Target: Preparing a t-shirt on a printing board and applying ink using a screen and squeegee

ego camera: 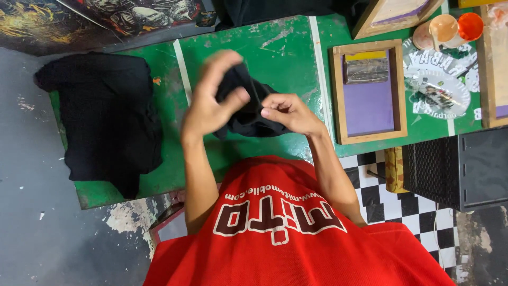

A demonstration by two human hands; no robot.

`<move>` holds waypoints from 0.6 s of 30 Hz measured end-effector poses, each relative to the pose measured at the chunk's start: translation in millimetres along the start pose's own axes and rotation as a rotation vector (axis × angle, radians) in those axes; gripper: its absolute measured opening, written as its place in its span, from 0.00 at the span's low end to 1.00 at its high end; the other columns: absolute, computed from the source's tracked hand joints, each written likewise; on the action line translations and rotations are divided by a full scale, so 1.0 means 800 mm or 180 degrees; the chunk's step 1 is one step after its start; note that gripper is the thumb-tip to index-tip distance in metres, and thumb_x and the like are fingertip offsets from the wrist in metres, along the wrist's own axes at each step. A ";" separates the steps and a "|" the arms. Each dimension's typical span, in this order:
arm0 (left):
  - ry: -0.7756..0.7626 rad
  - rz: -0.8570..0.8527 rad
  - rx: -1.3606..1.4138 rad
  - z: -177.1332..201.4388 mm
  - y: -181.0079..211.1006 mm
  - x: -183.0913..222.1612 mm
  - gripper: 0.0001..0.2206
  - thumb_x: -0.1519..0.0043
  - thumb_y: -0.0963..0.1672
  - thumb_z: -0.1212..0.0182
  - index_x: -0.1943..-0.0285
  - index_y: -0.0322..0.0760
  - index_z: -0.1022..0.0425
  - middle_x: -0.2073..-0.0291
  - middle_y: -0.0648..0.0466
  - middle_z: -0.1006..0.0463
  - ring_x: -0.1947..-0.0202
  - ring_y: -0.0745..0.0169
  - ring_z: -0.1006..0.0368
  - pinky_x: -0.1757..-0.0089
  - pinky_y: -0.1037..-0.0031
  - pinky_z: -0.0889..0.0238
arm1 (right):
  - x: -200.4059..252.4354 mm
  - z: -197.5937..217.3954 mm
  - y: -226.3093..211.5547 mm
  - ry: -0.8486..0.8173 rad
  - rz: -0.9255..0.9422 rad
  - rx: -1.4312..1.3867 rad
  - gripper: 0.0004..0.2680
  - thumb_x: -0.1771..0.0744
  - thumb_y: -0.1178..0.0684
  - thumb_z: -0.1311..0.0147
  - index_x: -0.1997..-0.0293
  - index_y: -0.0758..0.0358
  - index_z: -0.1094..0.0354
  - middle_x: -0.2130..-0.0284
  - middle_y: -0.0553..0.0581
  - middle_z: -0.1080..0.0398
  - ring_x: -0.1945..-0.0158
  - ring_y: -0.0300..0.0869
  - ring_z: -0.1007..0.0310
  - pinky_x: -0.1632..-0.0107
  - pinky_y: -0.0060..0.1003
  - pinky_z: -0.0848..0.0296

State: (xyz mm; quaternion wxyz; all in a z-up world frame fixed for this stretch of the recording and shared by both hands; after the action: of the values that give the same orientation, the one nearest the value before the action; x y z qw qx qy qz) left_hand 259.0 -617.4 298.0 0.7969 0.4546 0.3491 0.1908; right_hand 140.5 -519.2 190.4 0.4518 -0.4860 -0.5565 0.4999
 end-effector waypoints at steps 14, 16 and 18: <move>0.0527 0.0230 0.0880 0.017 -0.080 0.009 0.05 0.31 0.41 0.38 0.58 0.32 0.23 0.67 0.52 0.33 0.61 0.65 0.37 0.55 0.75 0.43 | 0.004 -0.004 0.009 -0.0480 -0.0368 0.0282 0.13 0.32 0.60 0.41 0.79 0.53 0.36 0.84 0.35 0.41 0.77 0.25 0.51 0.73 0.23 0.51; 0.0491 0.0241 0.0217 0.001 -0.062 0.003 0.07 0.30 0.41 0.41 0.46 0.37 0.22 0.54 0.47 0.26 0.48 0.48 0.29 0.45 0.60 0.38 | -0.007 -0.015 -0.030 -0.0320 -0.0090 -0.0059 0.13 0.33 0.61 0.38 0.78 0.57 0.38 0.84 0.38 0.44 0.77 0.27 0.52 0.73 0.24 0.51; 0.0511 0.0596 0.0157 -0.009 -0.039 0.011 0.10 0.30 0.43 0.39 0.42 0.38 0.26 0.49 0.45 0.27 0.46 0.42 0.29 0.46 0.49 0.36 | -0.009 -0.005 -0.004 -0.0104 -0.0047 -0.0410 0.05 0.33 0.63 0.39 0.65 0.62 0.32 0.80 0.41 0.36 0.74 0.25 0.44 0.70 0.22 0.43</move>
State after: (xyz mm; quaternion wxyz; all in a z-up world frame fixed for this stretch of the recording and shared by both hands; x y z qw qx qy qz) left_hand 259.2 -623.6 265.5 0.7337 0.4880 0.3723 0.2914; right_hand 145.1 -526.1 193.6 0.4141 -0.5018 -0.5985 0.4676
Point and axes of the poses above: each hand's wrist, its own x-axis away from the middle knuckle, its own z-axis out of the back of the hand, y = z × x, the point moved 10 cm from there along -x, towards the middle knuckle
